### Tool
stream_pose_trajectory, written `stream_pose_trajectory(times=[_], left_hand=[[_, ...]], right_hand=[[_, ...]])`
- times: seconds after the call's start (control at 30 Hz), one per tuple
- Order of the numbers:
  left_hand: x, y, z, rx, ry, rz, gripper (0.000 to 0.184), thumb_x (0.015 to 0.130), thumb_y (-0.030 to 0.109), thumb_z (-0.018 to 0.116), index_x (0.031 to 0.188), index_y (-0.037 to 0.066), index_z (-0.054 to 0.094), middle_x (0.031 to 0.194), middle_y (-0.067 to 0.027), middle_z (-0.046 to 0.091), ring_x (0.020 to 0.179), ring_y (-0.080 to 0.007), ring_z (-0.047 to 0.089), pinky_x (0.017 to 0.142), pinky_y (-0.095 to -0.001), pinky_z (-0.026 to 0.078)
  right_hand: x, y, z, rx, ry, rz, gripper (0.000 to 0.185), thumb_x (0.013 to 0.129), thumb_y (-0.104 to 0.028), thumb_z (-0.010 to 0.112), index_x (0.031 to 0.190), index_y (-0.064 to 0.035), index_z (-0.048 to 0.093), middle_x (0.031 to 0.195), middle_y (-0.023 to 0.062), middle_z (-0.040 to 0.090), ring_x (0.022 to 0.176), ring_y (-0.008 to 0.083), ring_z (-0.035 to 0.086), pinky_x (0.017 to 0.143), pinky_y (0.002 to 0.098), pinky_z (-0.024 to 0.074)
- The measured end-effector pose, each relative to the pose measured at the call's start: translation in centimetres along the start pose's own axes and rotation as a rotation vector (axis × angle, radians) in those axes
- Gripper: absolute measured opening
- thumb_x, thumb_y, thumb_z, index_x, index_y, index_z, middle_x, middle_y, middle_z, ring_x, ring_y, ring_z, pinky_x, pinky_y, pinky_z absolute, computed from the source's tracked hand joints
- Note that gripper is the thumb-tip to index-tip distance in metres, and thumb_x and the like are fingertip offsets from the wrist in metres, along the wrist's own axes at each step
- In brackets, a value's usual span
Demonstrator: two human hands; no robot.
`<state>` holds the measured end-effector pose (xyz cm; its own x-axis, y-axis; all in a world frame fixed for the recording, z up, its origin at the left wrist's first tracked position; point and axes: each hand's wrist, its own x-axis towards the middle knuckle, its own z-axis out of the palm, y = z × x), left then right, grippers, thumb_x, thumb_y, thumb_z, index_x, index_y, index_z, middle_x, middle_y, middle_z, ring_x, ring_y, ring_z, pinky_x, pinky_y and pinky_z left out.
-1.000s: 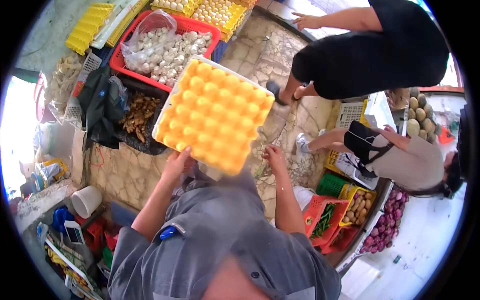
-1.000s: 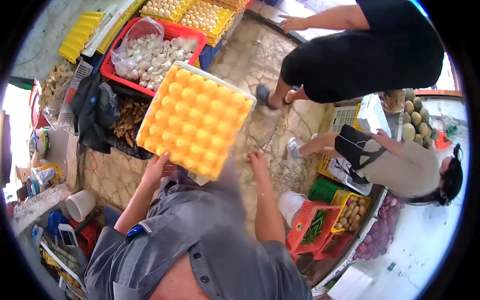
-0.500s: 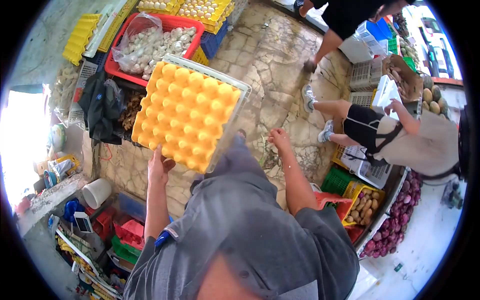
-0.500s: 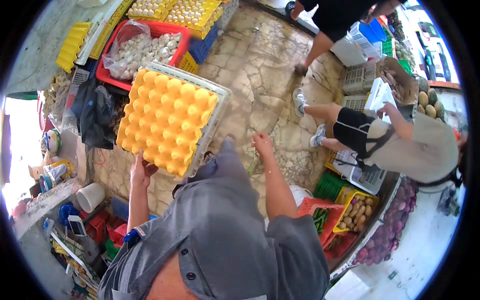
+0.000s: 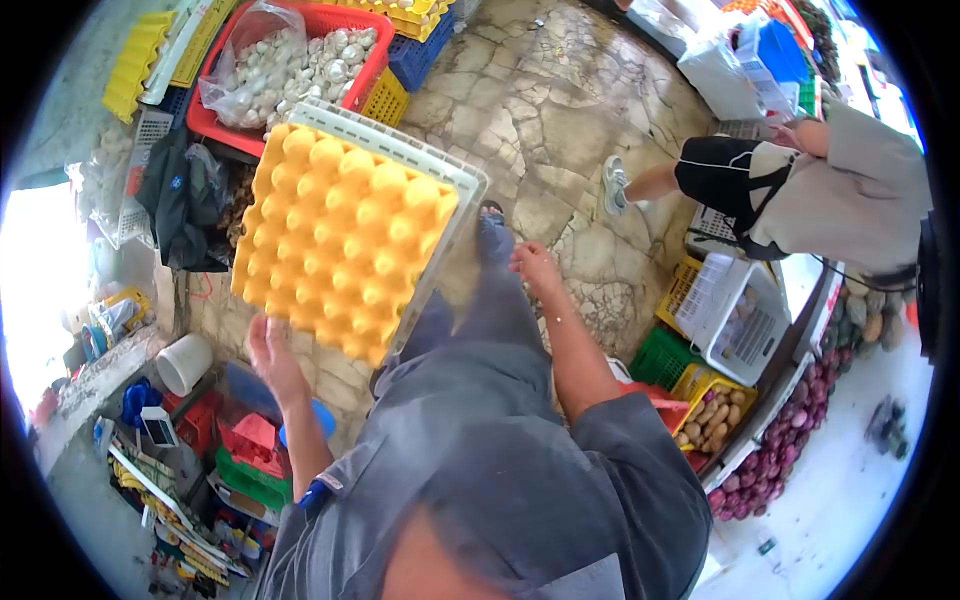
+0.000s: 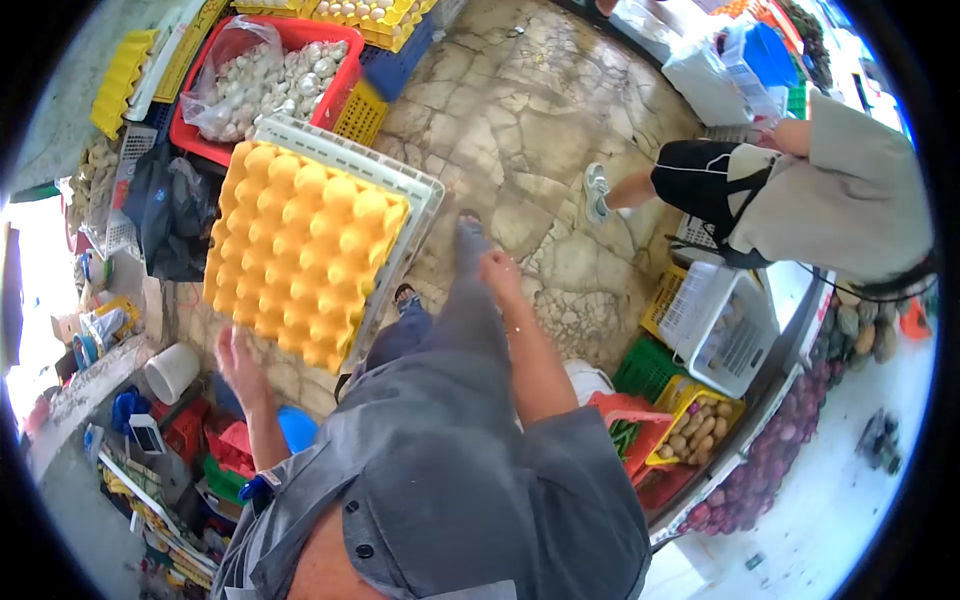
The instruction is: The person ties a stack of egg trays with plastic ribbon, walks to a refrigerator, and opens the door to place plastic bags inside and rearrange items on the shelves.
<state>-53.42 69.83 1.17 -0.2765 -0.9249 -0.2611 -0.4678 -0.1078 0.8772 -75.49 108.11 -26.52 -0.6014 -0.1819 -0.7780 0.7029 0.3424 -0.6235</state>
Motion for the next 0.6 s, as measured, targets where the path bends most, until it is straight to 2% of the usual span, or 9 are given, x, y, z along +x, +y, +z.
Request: stream_pose_trajectory(times=[0.07, 0.17, 0.2, 0.3, 0.33, 0.43, 0.53, 0.6], left_hand=[[-0.9, 4.6, 2.7, -0.006, 0.069, 0.159, 0.038, 0.098, 0.015, 0.059, 0.133, 0.001, 0.051, 0.131, -0.0140, 0.055, 0.126, -0.0287, 0.051, 0.108, -0.0368, 0.038], [-1.4, 9.5, 8.6, 0.642, 0.027, 0.439, 0.046, 0.098, 0.012, 0.058, 0.142, 0.003, 0.046, 0.146, -0.0161, 0.047, 0.139, -0.0347, 0.039, 0.115, -0.0411, 0.030], [-1.1, 9.3, 10.4, 0.634, -0.055, 0.459, 0.053, 0.098, 0.016, 0.058, 0.147, 0.004, 0.041, 0.156, -0.0170, 0.035, 0.148, -0.0378, 0.024, 0.118, -0.0482, 0.020], [-0.7, 9.6, 15.1, 0.919, -0.106, 0.425, 0.057, 0.099, 0.026, 0.057, 0.149, 0.006, 0.039, 0.159, -0.0167, 0.030, 0.149, -0.0390, 0.019, 0.119, -0.0539, 0.013], [-0.3, 8.5, 15.3, 1.041, -0.104, 0.430, 0.061, 0.100, 0.034, 0.053, 0.151, 0.006, 0.037, 0.161, -0.0166, 0.025, 0.150, -0.0396, 0.015, 0.119, -0.0563, 0.008], [0.0, 8.1, 16.0, 1.127, -0.073, 0.443, 0.061, 0.100, 0.036, 0.049, 0.151, 0.006, 0.037, 0.162, -0.0166, 0.023, 0.150, -0.0399, 0.015, 0.119, -0.0547, 0.008], [0.1, 8.3, 16.5, 1.148, -0.089, 0.421, 0.061, 0.100, 0.035, 0.047, 0.151, 0.005, 0.036, 0.161, -0.0196, 0.021, 0.149, -0.0399, 0.015, 0.120, -0.0531, 0.008], [0.4, 8.1, 16.6, 1.143, -0.092, 0.428, 0.060, 0.100, 0.035, 0.047, 0.151, 0.005, 0.037, 0.161, -0.0206, 0.021, 0.149, -0.0404, 0.015, 0.120, -0.0529, 0.008]], right_hand=[[3.8, -1.0, 0.4, -0.049, -0.025, 0.041, 0.022, 0.093, -0.024, 0.061, 0.101, -0.0040, 0.063, 0.087, 0.0066, 0.067, 0.066, 0.0154, 0.064, 0.051, 0.0278, 0.0417], [6.8, -3.8, 1.4, -0.059, -0.030, 0.162, 0.025, 0.093, -0.025, 0.061, 0.104, -0.0034, 0.064, 0.086, 0.0068, 0.067, 0.067, 0.0156, 0.064, 0.052, 0.0286, 0.0426], [9.0, -4.0, 1.3, -0.082, -0.038, 0.177, 0.025, 0.093, -0.025, 0.061, 0.105, -0.0031, 0.065, 0.086, 0.0069, 0.067, 0.067, 0.0157, 0.064, 0.052, 0.0290, 0.0433], [16.4, -3.1, 0.8, -0.223, -0.089, 0.116, 0.029, 0.092, -0.026, 0.062, 0.107, -0.0020, 0.067, 0.086, 0.0076, 0.067, 0.068, 0.0170, 0.064, 0.055, 0.0309, 0.0460], [18.4, -3.7, 1.0, -0.278, -0.113, 0.073, 0.030, 0.092, -0.027, 0.062, 0.107, -0.0016, 0.068, 0.086, 0.0079, 0.068, 0.069, 0.0175, 0.064, 0.056, 0.0316, 0.0470], [21.7, -7.0, 3.8, -0.151, -0.100, -0.028, 0.036, 0.084, -0.029, 0.060, 0.098, 0.0014, 0.072, 0.080, 0.0189, 0.071, 0.076, 0.0315, 0.070, 0.071, 0.0401, 0.0541], [24.2, -8.5, 5.8, -0.446, -0.154, -0.057, 0.039, 0.086, -0.034, 0.058, 0.107, -0.0056, 0.073, 0.093, 0.0207, 0.072, 0.083, 0.0375, 0.069, 0.077, 0.0422, 0.0541], [24.1, -10.7, 8.2, -0.597, -0.217, -0.095, 0.048, 0.086, -0.045, 0.061, 0.105, -0.0017, 0.072, 0.096, 0.0201, 0.072, 0.090, 0.0333, 0.069, 0.078, 0.0425, 0.0538]])
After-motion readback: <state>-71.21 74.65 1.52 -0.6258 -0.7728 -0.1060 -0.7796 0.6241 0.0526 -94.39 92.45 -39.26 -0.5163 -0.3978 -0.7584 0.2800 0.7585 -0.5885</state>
